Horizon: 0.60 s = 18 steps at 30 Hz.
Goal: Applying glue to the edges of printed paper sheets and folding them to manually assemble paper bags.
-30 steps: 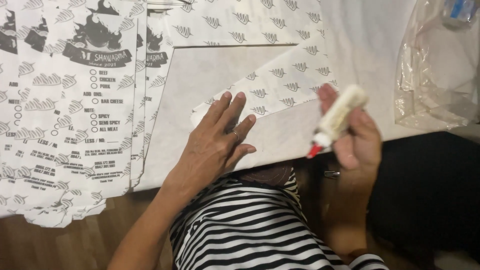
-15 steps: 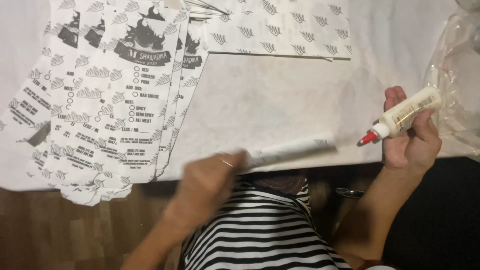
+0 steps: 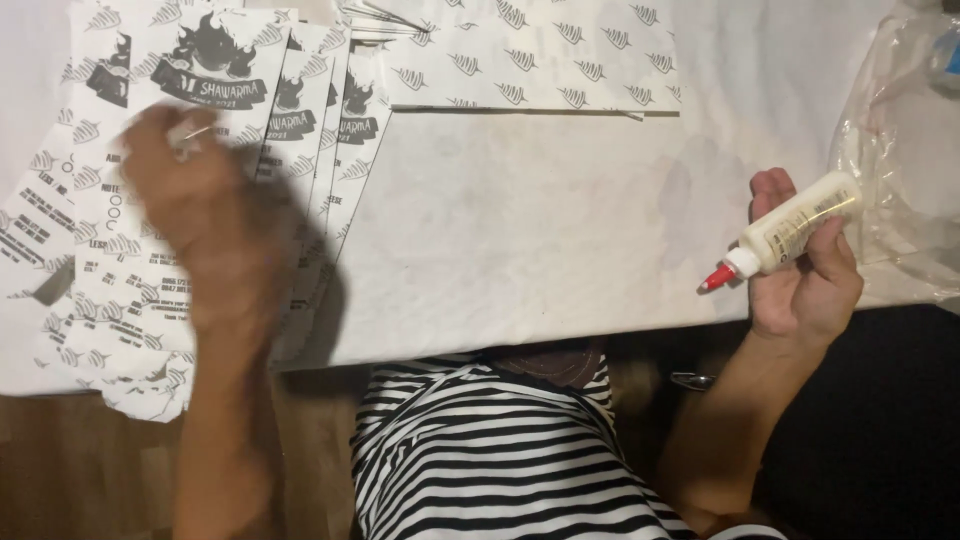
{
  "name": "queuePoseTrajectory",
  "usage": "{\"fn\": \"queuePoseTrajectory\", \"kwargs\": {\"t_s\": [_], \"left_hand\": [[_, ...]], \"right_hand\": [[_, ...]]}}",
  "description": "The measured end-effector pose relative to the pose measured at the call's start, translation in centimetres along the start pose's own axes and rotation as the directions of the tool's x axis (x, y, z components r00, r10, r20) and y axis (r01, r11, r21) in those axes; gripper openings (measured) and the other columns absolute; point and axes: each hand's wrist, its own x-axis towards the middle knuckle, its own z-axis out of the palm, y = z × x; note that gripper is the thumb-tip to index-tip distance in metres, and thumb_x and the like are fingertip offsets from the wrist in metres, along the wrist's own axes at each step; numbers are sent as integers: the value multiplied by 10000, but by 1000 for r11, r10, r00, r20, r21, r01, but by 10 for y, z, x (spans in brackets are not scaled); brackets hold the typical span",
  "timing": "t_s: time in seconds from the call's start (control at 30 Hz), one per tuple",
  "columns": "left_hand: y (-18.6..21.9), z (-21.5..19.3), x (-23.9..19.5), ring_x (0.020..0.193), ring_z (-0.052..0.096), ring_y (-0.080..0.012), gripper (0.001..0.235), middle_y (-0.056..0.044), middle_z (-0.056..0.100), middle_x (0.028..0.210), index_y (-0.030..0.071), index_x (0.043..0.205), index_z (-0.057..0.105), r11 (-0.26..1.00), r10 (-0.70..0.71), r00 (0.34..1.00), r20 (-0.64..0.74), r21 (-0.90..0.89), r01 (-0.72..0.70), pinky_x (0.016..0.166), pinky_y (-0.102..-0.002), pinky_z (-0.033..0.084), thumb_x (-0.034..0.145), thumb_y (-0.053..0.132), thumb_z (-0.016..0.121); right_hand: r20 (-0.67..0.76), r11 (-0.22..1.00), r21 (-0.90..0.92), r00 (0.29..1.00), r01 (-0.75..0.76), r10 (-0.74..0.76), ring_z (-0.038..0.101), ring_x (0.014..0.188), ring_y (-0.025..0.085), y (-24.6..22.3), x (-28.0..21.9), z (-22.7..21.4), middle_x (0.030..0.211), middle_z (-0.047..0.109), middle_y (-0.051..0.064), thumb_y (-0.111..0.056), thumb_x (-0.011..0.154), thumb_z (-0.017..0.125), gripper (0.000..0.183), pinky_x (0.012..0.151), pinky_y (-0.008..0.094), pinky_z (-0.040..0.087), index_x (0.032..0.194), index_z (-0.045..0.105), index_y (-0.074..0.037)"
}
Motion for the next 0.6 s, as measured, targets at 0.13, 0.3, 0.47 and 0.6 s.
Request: {"fn": "queuePoseTrajectory", "kwargs": {"t_s": [0.13, 0.3, 0.47, 0.6], "left_hand": [[55, 56, 32, 1133, 523, -396, 471, -247, 589, 1242, -32, 1330, 556, 767, 34, 984, 173, -636, 85, 1000, -472, 375, 1106, 355, 406], [92, 95, 30, 1517, 177, -440, 724, -245, 230, 1654, 11, 1594, 312, 784, 618, 693, 371, -221, -581, 1228, -589, 139, 1067, 480, 473], [112, 28, -19, 1298, 454, -402, 416, -265, 493, 1384, -77, 1376, 451, 776, 629, 724, 282, -288, -562, 1118, -506, 389, 1064, 196, 494], [111, 15, -48, 960, 553, -280, 260, -179, 601, 1101, -43, 1198, 574, 720, 684, 715, 141, -283, -633, 814, -400, 512, 1030, 147, 516]], "right_hand": [[27, 1000, 17, 1000, -12, 12, 532, 1342, 594, 0, -1, 2, 1427, 473, 481, 45, 844, 782, 741, 1153, 597, 517, 1444, 393, 238], [18, 994, 100, 999, -43, 42, 497, 1350, 606, -4, -4, 0, 1430, 451, 491, 41, 882, 728, 717, 1141, 618, 499, 1464, 350, 220], [-12, 984, 174, 999, -48, 51, 514, 1314, 619, -5, -4, 0, 1388, 476, 512, 60, 884, 701, 695, 1134, 635, 488, 1472, 360, 205], [-19, 942, 328, 996, -72, 83, 527, 1321, 597, -6, -2, -8, 1427, 491, 491, 9, 925, 673, 635, 1130, 726, 436, 1518, 451, 59]]}}
